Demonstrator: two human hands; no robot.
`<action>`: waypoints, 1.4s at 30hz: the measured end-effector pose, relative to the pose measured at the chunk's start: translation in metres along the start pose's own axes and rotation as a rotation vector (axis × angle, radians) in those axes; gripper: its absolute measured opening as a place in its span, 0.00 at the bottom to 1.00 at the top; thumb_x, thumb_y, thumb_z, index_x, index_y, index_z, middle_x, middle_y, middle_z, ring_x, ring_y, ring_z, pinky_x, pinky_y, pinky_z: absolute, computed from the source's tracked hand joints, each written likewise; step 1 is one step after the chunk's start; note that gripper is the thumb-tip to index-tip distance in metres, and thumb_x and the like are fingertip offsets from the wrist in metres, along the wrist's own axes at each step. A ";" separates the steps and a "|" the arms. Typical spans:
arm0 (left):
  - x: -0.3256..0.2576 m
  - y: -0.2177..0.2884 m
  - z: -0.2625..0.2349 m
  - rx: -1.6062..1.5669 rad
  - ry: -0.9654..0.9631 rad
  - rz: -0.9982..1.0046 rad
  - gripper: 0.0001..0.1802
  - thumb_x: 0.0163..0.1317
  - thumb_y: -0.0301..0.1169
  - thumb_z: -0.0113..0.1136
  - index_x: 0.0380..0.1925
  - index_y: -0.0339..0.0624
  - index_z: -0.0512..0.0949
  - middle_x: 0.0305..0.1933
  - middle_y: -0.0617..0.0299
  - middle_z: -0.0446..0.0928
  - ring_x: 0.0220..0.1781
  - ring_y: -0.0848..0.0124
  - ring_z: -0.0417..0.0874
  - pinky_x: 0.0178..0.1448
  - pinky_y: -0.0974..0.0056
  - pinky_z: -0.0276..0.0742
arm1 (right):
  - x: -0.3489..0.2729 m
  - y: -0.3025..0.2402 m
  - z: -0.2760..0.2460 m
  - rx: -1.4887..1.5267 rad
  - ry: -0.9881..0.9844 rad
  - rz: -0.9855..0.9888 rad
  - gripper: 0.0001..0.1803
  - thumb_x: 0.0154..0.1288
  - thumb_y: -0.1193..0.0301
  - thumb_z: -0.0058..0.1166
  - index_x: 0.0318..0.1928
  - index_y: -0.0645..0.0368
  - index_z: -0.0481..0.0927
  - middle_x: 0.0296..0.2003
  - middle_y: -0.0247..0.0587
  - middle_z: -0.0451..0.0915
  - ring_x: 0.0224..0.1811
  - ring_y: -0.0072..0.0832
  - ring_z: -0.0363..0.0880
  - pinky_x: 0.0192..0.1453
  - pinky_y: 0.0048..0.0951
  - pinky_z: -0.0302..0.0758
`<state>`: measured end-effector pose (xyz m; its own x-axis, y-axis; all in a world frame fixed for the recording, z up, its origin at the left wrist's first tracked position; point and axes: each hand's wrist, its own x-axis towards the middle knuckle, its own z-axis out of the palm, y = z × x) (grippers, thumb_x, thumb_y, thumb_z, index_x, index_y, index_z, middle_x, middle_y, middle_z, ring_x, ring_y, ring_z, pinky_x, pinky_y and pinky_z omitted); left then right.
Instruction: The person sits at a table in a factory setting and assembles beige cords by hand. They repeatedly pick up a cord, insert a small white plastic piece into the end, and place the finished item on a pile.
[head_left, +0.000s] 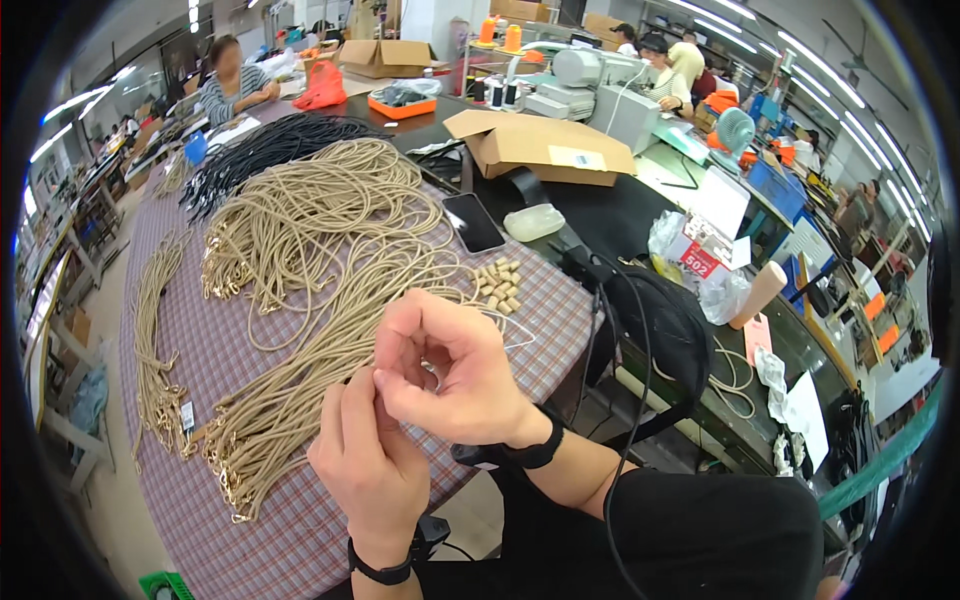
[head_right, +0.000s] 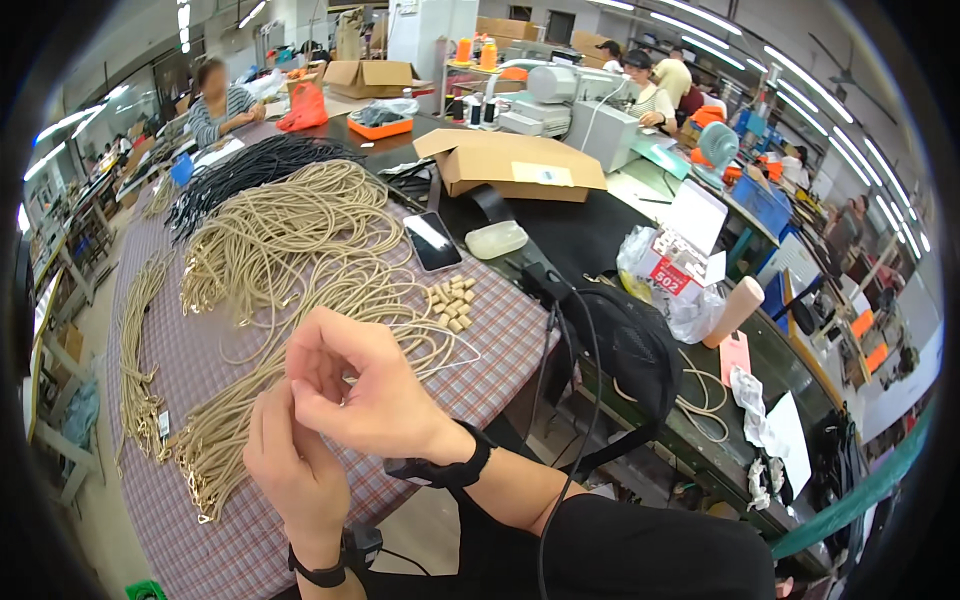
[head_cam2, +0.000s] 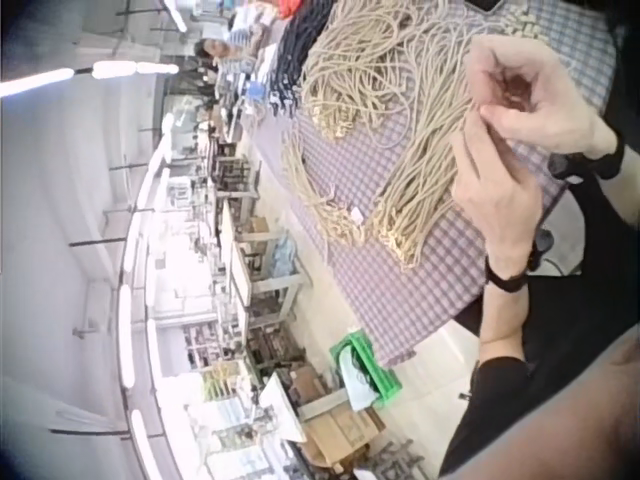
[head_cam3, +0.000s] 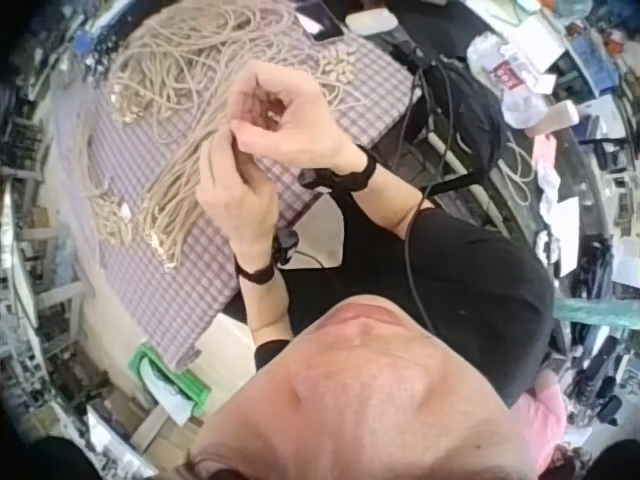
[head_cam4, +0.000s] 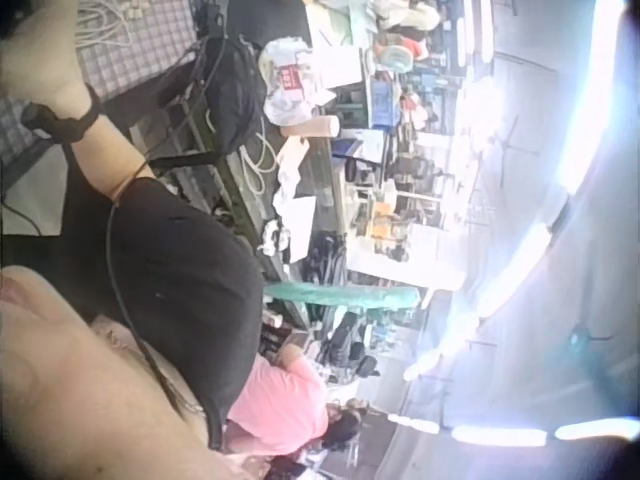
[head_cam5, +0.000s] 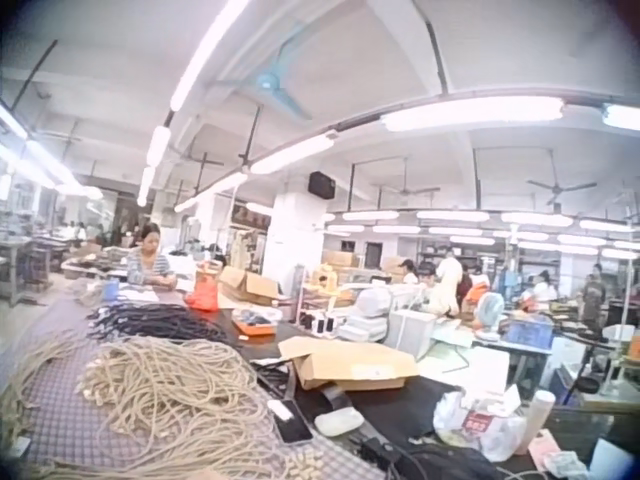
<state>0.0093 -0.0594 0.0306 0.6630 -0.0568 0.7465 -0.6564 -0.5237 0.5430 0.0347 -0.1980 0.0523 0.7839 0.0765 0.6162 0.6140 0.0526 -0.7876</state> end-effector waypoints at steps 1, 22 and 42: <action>0.000 -0.001 0.003 -0.047 0.012 -0.002 0.09 0.71 0.18 0.54 0.48 0.29 0.79 0.36 0.50 0.78 0.32 0.54 0.79 0.35 0.54 0.71 | -0.002 0.000 0.001 0.011 0.017 0.000 0.09 0.63 0.83 0.65 0.40 0.61 0.79 0.31 0.25 0.77 0.28 0.08 0.72 0.28 0.15 0.66; 0.000 -0.036 -0.115 0.009 -0.129 -0.270 0.06 0.74 0.22 0.57 0.44 0.30 0.81 0.36 0.56 0.78 0.38 0.67 0.78 0.45 0.62 0.72 | 0.000 0.009 -0.168 0.231 0.978 -0.382 0.10 0.66 0.88 0.56 0.35 0.59 0.73 0.31 0.34 0.79 0.27 0.16 0.69 0.33 0.20 0.67; -0.004 -0.004 -0.057 -0.189 -0.064 -0.220 0.15 0.63 0.11 0.60 0.49 0.27 0.83 0.41 0.56 0.85 0.43 0.69 0.86 0.52 0.65 0.81 | -0.005 -0.019 -0.006 -0.188 -0.248 -0.141 0.13 0.65 0.71 0.70 0.45 0.63 0.81 0.40 0.48 0.82 0.40 0.47 0.84 0.44 0.42 0.80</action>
<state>-0.0116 -0.0090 0.0474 0.8143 -0.0155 0.5802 -0.5454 -0.3624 0.7558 0.0195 -0.2058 0.0640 0.6580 0.3228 0.6803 0.7389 -0.1026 -0.6659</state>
